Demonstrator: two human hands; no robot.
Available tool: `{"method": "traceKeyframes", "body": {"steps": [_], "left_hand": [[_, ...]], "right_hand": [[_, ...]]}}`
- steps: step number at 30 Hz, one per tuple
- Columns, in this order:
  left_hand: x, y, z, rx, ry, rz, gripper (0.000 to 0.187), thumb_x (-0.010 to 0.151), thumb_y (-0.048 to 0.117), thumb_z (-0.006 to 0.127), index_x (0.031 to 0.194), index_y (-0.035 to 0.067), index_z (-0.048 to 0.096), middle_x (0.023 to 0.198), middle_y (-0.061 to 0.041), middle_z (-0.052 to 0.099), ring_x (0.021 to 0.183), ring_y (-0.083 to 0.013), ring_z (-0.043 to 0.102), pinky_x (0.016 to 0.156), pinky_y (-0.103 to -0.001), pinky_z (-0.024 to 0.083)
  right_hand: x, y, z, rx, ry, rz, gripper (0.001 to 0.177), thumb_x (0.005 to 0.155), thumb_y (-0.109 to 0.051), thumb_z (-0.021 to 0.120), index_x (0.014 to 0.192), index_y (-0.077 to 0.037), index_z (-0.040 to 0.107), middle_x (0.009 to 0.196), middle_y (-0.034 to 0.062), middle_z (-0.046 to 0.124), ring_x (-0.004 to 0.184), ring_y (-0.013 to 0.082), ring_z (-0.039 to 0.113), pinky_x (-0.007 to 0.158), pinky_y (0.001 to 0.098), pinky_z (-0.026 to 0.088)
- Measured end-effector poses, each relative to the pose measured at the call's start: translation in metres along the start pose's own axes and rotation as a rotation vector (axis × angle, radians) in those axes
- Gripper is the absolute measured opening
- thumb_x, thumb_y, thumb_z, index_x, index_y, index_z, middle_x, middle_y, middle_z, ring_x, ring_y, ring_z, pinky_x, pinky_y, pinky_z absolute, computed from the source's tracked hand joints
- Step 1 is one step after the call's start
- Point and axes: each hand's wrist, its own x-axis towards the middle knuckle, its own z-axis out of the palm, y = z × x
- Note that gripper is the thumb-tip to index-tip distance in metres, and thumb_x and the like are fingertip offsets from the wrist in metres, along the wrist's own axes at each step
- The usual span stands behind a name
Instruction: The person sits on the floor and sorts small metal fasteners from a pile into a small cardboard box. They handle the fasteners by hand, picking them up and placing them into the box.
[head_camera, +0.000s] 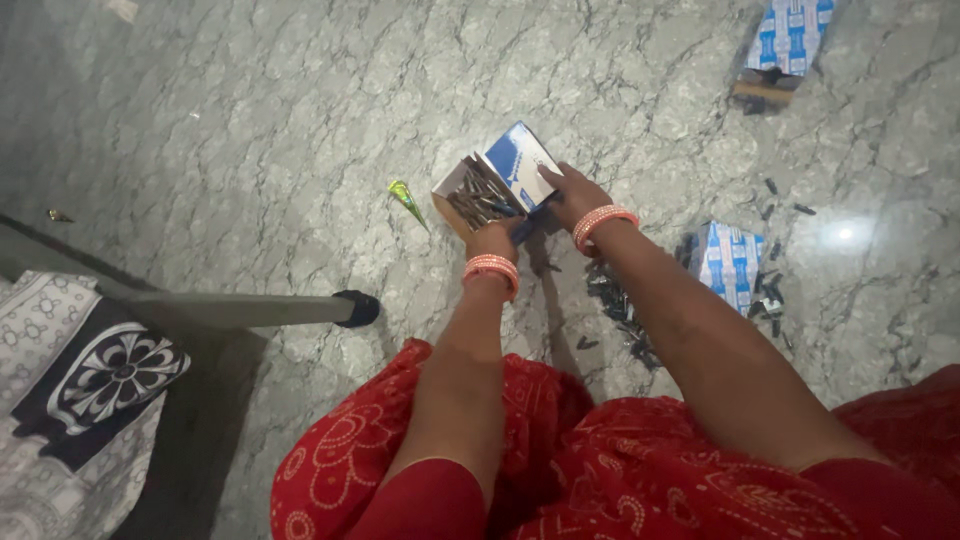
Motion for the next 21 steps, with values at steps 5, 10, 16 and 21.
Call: {"method": "traceKeyframes", "body": {"steps": [5,10,16,21], "left_hand": [[0.019,-0.013,0.012,0.049,-0.070,-0.078,0.048,0.092,0.005,0.056,0.128,0.033,0.071,0.118,-0.012,0.072,0.106,-0.0354,0.070,0.089,-0.047,0.056],[0.010,-0.009,0.012,-0.004,0.238,-0.045,0.026,0.096,0.014,0.060,0.119,0.019,0.071,0.114,-0.019,0.072,0.104,-0.0400,0.070,0.088,-0.049,0.056],[-0.066,-0.011,0.035,-0.284,0.477,-0.364,0.037,0.087,0.009,0.061,0.123,0.014,0.067,0.128,-0.015,0.064,0.118,-0.0381,0.061,0.101,-0.048,0.049],[-0.103,-0.037,0.105,0.035,0.221,-0.557,0.071,0.096,0.038,0.056,0.155,0.011,0.029,0.162,-0.018,0.026,0.149,-0.0368,0.025,0.118,-0.046,0.025]], "right_hand": [[0.002,-0.013,-0.007,-0.035,-0.036,0.032,0.075,0.087,-0.021,0.071,0.155,-0.031,0.043,0.161,0.0181,0.037,0.141,0.0389,0.045,0.114,0.0431,0.040],[-0.025,-0.044,-0.036,0.011,0.016,0.013,0.077,0.084,-0.020,0.073,0.154,-0.027,0.043,0.156,0.0233,0.036,0.131,0.0436,0.048,0.106,0.0450,0.043],[-0.085,-0.049,-0.025,-0.054,0.156,0.151,0.033,0.100,-0.023,0.059,0.131,-0.021,0.069,0.131,0.0149,0.065,0.121,0.0361,0.063,0.105,0.0444,0.050],[-0.120,-0.030,0.012,-0.103,0.016,-0.110,0.036,0.101,-0.019,0.052,0.134,-0.012,0.064,0.137,0.0175,0.059,0.124,0.0389,0.057,0.103,0.0475,0.047]]}}
